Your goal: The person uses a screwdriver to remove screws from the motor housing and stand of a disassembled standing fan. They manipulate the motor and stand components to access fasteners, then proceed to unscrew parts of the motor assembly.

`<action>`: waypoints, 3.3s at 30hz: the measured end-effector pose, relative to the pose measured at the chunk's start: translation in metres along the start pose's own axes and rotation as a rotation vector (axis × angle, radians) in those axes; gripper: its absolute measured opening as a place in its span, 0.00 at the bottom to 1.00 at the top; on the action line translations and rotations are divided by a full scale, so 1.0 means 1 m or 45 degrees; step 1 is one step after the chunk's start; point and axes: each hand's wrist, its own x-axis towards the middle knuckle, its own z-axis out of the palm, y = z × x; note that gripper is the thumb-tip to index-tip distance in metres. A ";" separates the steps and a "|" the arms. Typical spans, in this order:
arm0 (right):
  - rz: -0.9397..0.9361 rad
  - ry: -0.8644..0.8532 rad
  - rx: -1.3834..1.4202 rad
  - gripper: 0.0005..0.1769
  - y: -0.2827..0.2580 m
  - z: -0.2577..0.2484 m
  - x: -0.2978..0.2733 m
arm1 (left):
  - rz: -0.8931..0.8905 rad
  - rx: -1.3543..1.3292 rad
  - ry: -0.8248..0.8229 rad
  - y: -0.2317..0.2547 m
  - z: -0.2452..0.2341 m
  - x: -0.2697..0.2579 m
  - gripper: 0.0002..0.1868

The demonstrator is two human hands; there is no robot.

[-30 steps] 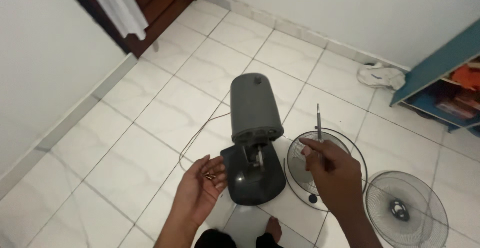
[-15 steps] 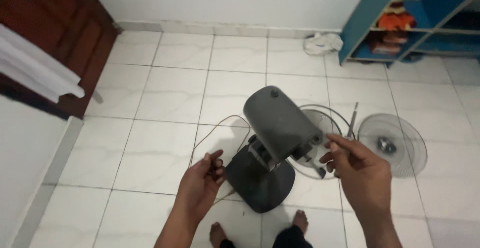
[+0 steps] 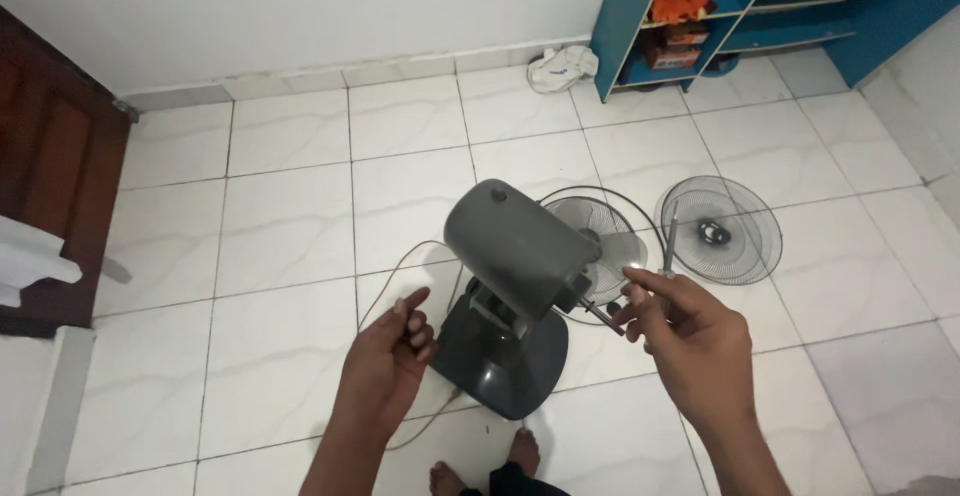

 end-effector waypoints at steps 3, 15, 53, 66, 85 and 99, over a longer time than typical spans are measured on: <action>-0.016 0.023 0.024 0.14 0.000 0.003 -0.001 | 0.000 0.004 -0.012 0.007 0.008 0.001 0.22; 0.013 -0.073 0.129 0.17 -0.015 0.050 -0.004 | -0.131 0.088 -0.117 0.044 0.040 0.011 0.18; 0.218 0.867 -0.446 0.32 -0.060 0.213 -0.030 | 0.943 2.041 -1.397 0.131 0.128 0.160 0.15; 0.556 1.374 -0.279 0.28 -0.102 0.329 -0.017 | 0.857 2.068 -1.993 0.149 0.143 0.194 0.14; 0.625 1.514 -0.130 0.26 -0.106 0.371 -0.046 | 1.137 2.206 -2.155 0.141 0.146 0.204 0.18; 0.221 2.025 0.864 0.25 -0.017 0.449 -0.021 | 1.843 2.627 -2.590 0.147 0.163 0.217 0.21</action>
